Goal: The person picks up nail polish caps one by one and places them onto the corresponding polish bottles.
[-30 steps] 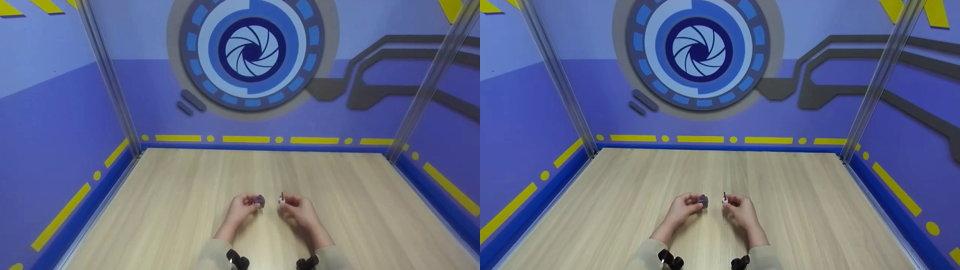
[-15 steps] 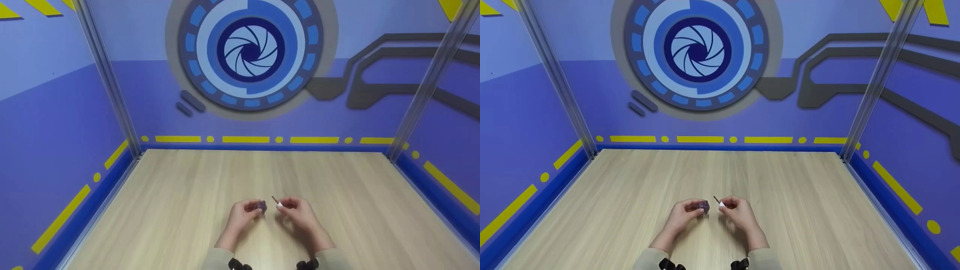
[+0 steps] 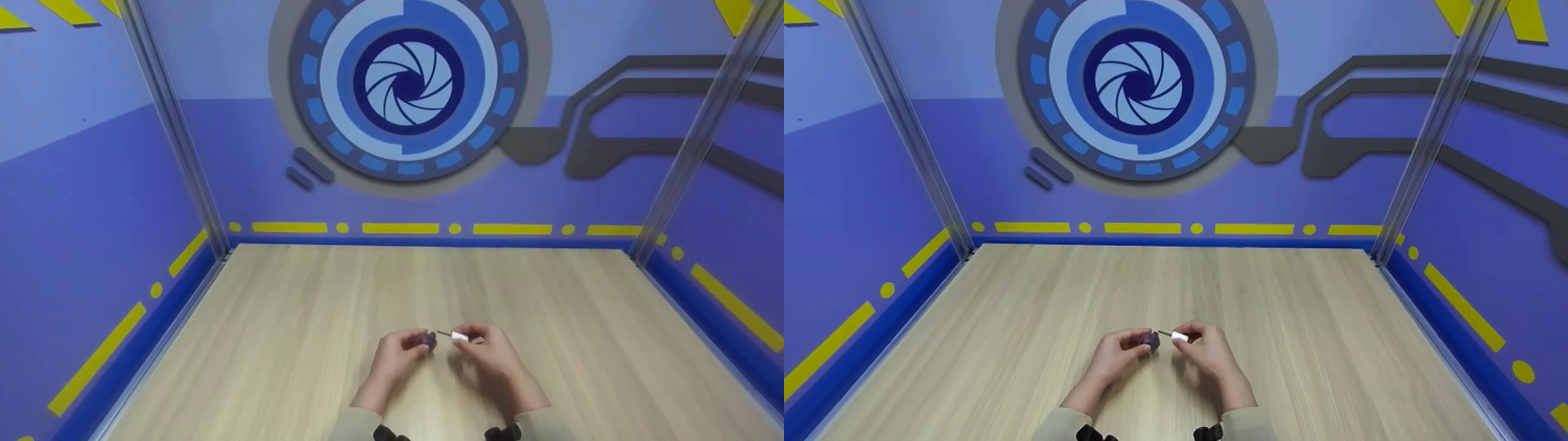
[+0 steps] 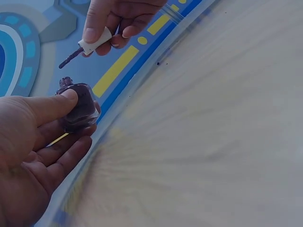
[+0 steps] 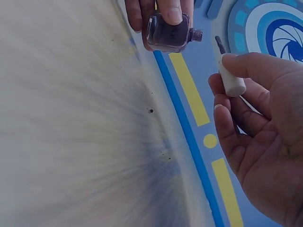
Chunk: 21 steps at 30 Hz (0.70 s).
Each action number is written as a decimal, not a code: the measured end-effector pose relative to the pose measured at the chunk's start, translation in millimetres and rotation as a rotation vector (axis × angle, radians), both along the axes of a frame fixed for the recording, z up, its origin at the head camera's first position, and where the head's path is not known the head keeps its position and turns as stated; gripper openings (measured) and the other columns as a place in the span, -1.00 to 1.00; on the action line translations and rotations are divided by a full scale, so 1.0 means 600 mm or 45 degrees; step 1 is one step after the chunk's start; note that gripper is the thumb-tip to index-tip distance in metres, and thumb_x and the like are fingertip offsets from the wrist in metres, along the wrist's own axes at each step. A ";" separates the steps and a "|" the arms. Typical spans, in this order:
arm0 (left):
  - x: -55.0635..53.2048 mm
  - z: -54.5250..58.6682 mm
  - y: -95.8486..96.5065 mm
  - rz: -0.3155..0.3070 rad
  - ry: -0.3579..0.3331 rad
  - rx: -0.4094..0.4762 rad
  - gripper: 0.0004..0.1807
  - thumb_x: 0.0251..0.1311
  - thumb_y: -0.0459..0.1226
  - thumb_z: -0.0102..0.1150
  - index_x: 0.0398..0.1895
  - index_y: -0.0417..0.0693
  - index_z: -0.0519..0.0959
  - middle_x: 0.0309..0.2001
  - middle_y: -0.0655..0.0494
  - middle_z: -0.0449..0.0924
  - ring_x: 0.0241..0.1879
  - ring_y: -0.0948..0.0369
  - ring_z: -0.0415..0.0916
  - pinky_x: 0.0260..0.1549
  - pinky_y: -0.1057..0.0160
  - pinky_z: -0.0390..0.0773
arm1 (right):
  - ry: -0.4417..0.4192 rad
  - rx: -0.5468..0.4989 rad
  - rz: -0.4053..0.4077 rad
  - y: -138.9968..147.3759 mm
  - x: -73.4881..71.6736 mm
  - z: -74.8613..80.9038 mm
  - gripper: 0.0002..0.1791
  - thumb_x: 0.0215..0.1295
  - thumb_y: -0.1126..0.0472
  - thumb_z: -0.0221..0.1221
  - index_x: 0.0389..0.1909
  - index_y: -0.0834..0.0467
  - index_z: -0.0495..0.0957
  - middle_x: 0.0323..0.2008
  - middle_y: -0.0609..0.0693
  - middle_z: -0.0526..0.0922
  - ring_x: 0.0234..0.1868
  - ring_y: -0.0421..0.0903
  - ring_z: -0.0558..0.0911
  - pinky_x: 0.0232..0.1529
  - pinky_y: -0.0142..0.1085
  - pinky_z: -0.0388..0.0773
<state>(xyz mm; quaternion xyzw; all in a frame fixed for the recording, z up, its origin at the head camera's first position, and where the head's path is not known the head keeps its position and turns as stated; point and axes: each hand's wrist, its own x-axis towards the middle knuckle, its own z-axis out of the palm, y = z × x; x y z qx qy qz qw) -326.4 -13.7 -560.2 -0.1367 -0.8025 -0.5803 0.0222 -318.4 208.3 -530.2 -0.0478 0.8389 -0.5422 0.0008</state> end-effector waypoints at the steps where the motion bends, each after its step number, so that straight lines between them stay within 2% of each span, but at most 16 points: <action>1: 0.000 0.000 0.000 -0.003 0.001 -0.003 -0.66 0.23 -0.33 0.38 0.08 -0.11 0.70 0.03 -0.03 0.77 0.06 0.08 0.71 0.19 0.10 0.67 | 0.005 0.003 -0.003 0.000 0.000 0.001 -0.81 0.29 0.18 0.35 -0.15 0.18 0.71 -0.22 0.03 0.69 -0.20 -0.05 0.59 -0.26 -0.36 0.56; 8: 0.004 0.003 0.001 -0.025 -0.028 -0.008 -0.67 0.24 -0.33 0.36 0.09 -0.07 0.70 0.00 0.04 0.78 0.00 0.18 0.71 0.14 0.18 0.69 | 0.045 0.026 -0.012 -0.003 0.004 0.006 -0.83 0.28 0.21 0.34 -0.16 0.18 0.71 -0.23 0.02 0.70 -0.20 -0.06 0.57 -0.25 -0.38 0.52; 15: 0.007 0.004 0.005 -0.023 0.009 -0.070 -0.64 0.24 -0.28 0.37 0.11 -0.05 0.69 0.04 0.01 0.78 0.03 0.12 0.73 0.19 0.09 0.67 | 0.080 0.007 -0.018 -0.005 0.007 0.008 -0.83 0.26 0.26 0.35 -0.17 0.23 0.69 -0.25 0.04 0.70 -0.24 -0.07 0.58 -0.29 -0.41 0.54; 21: 0.010 0.006 0.006 -0.028 0.010 -0.077 -0.64 0.24 -0.28 0.36 0.12 -0.06 0.69 0.04 -0.01 0.77 0.01 0.12 0.72 0.17 0.07 0.68 | 0.084 -0.010 0.000 -0.007 0.007 0.008 -0.82 0.22 0.31 0.35 -0.17 0.26 0.68 -0.23 0.07 0.68 -0.24 -0.08 0.58 -0.28 -0.42 0.57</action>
